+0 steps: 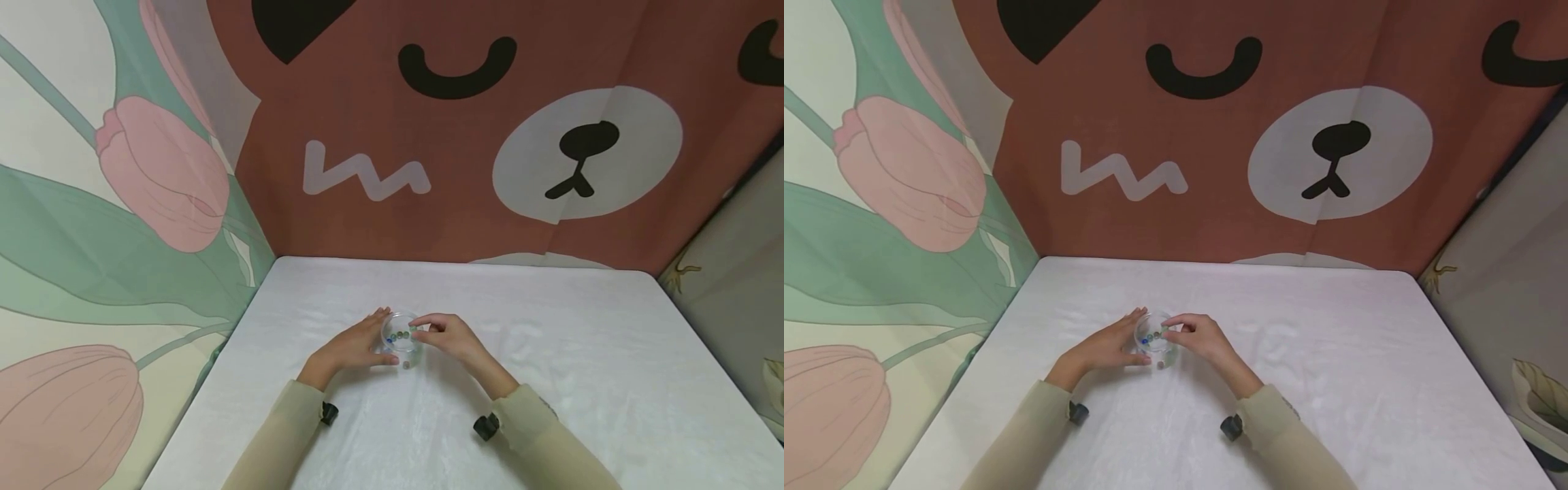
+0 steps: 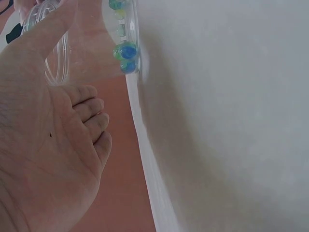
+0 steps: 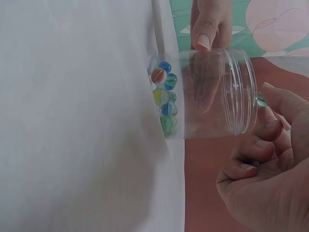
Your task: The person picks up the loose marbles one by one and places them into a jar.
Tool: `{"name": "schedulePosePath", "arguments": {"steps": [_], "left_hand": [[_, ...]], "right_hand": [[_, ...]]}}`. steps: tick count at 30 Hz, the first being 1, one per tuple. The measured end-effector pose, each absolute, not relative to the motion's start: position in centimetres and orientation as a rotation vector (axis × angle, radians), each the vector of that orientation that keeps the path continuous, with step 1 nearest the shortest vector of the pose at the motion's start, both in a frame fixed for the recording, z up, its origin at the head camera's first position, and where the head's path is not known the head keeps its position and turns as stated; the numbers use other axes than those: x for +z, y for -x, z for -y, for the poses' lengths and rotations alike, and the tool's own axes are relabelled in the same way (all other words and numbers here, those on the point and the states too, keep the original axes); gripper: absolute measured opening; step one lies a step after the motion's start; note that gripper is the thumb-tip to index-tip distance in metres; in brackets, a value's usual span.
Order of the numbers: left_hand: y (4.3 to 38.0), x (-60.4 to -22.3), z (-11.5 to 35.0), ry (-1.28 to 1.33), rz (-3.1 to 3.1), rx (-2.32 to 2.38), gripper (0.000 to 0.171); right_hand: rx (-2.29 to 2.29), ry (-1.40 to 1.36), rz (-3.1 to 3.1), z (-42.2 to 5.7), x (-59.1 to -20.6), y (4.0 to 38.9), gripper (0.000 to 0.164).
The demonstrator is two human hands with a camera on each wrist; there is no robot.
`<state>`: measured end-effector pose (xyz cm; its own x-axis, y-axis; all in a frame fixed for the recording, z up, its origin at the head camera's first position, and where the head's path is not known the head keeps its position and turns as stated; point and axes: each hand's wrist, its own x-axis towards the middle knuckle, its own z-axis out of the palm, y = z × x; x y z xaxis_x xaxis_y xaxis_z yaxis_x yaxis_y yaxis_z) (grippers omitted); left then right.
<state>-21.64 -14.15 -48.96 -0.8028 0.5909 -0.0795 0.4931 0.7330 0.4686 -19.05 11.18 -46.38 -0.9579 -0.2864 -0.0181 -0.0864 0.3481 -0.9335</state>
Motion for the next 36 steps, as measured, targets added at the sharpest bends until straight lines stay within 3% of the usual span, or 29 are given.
{"name": "schedulePosePath", "arguments": {"steps": [16, 24, 36], "left_hand": [[21.6, -49.0, 14.1, -0.855, -2.708, 0.642, 0.105], [21.4, -48.9, 14.0, -0.843, -2.708, 0.629, 0.106], [21.7, -48.8, 14.0, -0.866, -2.716, 0.618, 0.107]], "right_hand": [[-1.624, 0.324, -2.451, -10.1, -46.9, 19.3, 0.026], [-1.625, 0.295, -2.448, -10.0, -46.8, 19.3, 0.04], [-1.66, 0.271, -2.44, -10.7, -46.3, 19.0, 0.039]]}}
